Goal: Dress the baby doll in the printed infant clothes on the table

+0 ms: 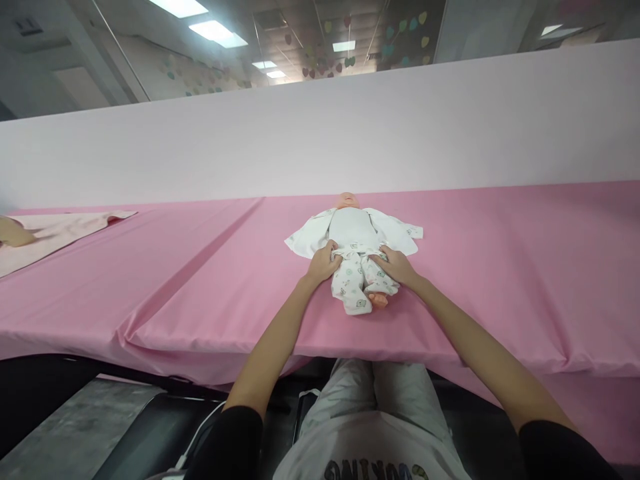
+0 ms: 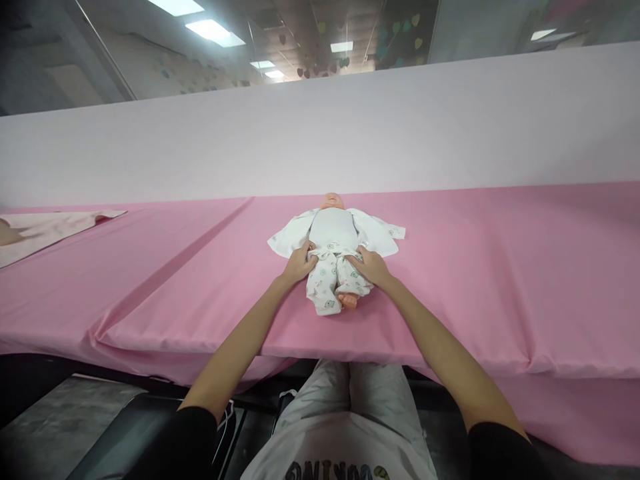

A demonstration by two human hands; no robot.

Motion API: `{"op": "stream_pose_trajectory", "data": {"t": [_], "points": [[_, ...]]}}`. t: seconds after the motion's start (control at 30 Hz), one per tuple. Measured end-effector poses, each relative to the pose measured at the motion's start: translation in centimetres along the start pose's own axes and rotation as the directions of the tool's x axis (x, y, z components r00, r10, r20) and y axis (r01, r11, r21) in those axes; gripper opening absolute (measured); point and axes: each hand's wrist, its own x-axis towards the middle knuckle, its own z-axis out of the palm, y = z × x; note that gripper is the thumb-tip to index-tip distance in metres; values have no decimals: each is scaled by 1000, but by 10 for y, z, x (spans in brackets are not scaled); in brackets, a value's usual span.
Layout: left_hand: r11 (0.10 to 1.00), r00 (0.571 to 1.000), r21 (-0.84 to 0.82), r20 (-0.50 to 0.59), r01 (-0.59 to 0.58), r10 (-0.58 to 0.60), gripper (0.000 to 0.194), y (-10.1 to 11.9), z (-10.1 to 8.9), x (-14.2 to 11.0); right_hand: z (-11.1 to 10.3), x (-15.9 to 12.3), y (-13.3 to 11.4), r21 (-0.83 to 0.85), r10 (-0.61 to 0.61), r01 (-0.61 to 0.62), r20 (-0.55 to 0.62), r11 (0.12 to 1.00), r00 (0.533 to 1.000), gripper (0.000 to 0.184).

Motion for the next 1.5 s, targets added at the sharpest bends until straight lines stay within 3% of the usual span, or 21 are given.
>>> {"op": "stream_pose_trajectory", "data": {"t": [0.7,0.87,0.97,1.1,1.3,1.43,1.5], "points": [[1000,1000,-6,8,-11,11,16,-2,1,0,-1,-1,-3,-38,20,-19,9,999,1000,34],[996,996,-16,-31,-85,85,17,-9,1,-1,-1,1,-3,-125,-45,35,-80,992,996,35],[990,991,-56,-26,-132,131,18,-14,-1,0,-1,2,-1,-31,-89,86,-94,996,992,37],[998,1000,-67,10,-20,20,15,-15,0,0,1,1,-1,148,-46,62,-107,987,993,40],[998,998,29,-28,53,-52,7,-6,2,2,7,1,-2,224,-26,62,-158,973,987,41],[997,997,29,-27,72,-71,9,-2,2,2,7,5,-1,299,40,-15,-77,954,996,34],[996,996,-21,-11,84,-84,10,-1,2,2,5,6,-3,417,131,-129,25,900,991,27]]}}
